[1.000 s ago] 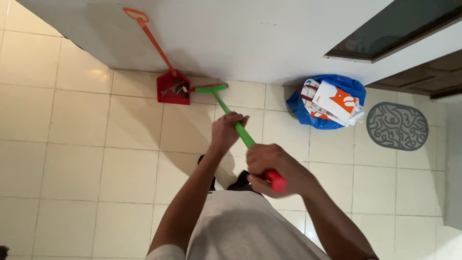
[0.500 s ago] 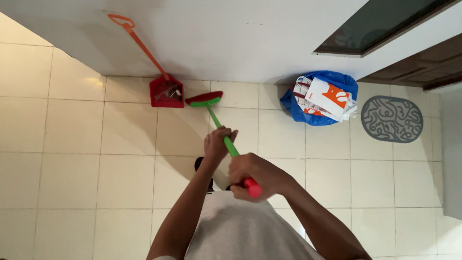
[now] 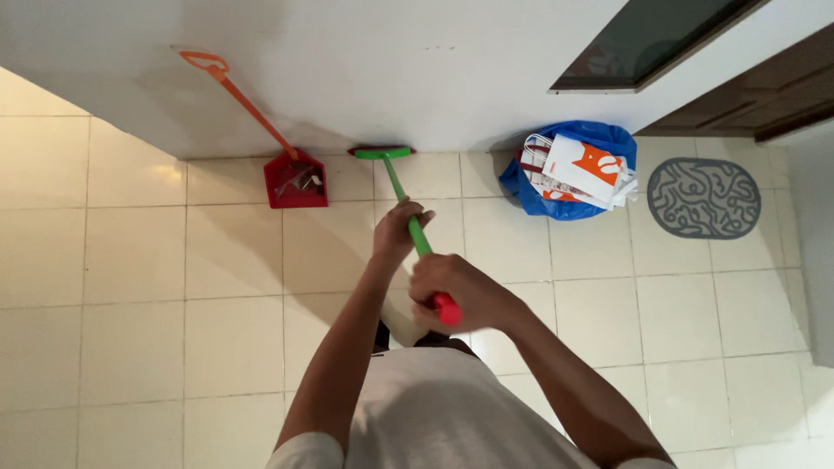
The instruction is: The person sweeps the tiled floor using a broom, pushing debris along the wall and towards a red dustpan.
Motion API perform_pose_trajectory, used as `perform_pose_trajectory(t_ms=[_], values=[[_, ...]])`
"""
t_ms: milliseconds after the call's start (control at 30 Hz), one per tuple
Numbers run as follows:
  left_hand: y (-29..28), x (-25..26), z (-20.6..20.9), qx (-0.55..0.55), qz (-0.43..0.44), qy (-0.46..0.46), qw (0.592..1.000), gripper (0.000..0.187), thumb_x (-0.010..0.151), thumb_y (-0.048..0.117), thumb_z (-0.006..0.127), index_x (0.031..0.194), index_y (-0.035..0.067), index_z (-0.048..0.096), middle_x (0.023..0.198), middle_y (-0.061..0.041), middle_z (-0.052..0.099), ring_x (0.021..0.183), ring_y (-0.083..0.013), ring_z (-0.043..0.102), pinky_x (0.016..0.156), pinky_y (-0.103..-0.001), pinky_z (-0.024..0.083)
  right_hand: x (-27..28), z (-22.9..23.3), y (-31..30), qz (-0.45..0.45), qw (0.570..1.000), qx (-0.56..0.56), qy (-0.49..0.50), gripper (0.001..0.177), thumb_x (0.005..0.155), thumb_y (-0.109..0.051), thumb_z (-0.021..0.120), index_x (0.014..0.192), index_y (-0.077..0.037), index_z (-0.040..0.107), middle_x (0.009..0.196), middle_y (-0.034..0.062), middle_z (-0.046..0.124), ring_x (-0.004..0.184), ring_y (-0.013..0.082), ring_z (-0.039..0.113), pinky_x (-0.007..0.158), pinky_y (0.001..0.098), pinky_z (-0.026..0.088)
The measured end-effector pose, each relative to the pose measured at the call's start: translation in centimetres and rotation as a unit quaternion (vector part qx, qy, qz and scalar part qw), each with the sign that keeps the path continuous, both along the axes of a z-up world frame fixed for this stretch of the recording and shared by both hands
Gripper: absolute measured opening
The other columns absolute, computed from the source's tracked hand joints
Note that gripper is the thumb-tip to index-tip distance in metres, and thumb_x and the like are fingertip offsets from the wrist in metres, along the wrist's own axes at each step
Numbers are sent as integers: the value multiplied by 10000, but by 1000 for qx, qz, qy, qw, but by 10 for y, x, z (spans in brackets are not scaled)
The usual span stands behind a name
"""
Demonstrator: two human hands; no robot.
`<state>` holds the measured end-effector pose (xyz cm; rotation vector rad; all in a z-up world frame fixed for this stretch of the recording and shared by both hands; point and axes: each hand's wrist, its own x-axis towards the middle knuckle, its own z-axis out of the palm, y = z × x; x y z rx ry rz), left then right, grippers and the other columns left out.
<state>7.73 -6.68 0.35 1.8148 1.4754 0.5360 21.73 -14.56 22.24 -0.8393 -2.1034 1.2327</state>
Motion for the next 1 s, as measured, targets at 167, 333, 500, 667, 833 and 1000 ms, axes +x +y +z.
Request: perform_pose_trajectory(t_ms=[167, 333, 500, 667, 833, 1000], values=[[-1, -5, -26, -25, 17, -22, 999, 341, 962, 414, 671, 852, 92, 699, 946, -72, 700, 862, -353, 683, 740, -475, 536, 1, -30, 18, -70, 990, -120, 16, 165, 751, -23, 693, 694, -23, 539, 686, 64, 579, 608, 196, 534, 600, 351, 461], [3, -4, -24, -45, 6, -3, 999, 311, 965, 401, 668, 907, 99, 708, 955, -78, 694, 874, -366, 665, 716, -480, 519, 1, -29, 14, -73, 992, -103, 26, 160, 751, -29, 708, 719, -21, 551, 712, 61, 594, 617, 177, 555, 600, 326, 470], [1, -6, -18, -39, 15, -34, 999, 305, 954, 399, 672, 915, 97, 695, 942, -75, 692, 851, -364, 657, 711, -474, 517, 1, -29, 16, -85, 988, -130, 9, 160, 755, -32, 701, 703, -20, 550, 686, 60, 594, 589, 183, 535, 593, 329, 463], [-3, -9, -11, -28, -5, -20, 999, 324, 962, 388, 673, 860, 81, 687, 925, -82, 673, 851, -372, 640, 709, -481, 505, -3, -29, 10, -61, 993, -96, 23, 169, 755, -34, 696, 690, -27, 540, 692, 58, 593, 632, 186, 553, 619, 333, 475], [-6, -13, -8, -45, 3, -17, 999, 307, 960, 391, 672, 866, 100, 692, 905, -68, 664, 836, -355, 640, 699, -472, 509, -8, -30, 6, -54, 994, -92, 9, 204, 757, -34, 698, 676, -27, 510, 661, 57, 580, 657, 201, 548, 637, 342, 471], [-10, -14, -1, -52, 7, -10, 999, 320, 955, 415, 656, 850, 116, 704, 899, -56, 671, 826, -345, 647, 697, -474, 511, -10, -24, 3, -46, 995, -83, 28, 195, 759, -46, 698, 683, -36, 519, 669, 55, 580, 653, 190, 551, 624, 337, 467]])
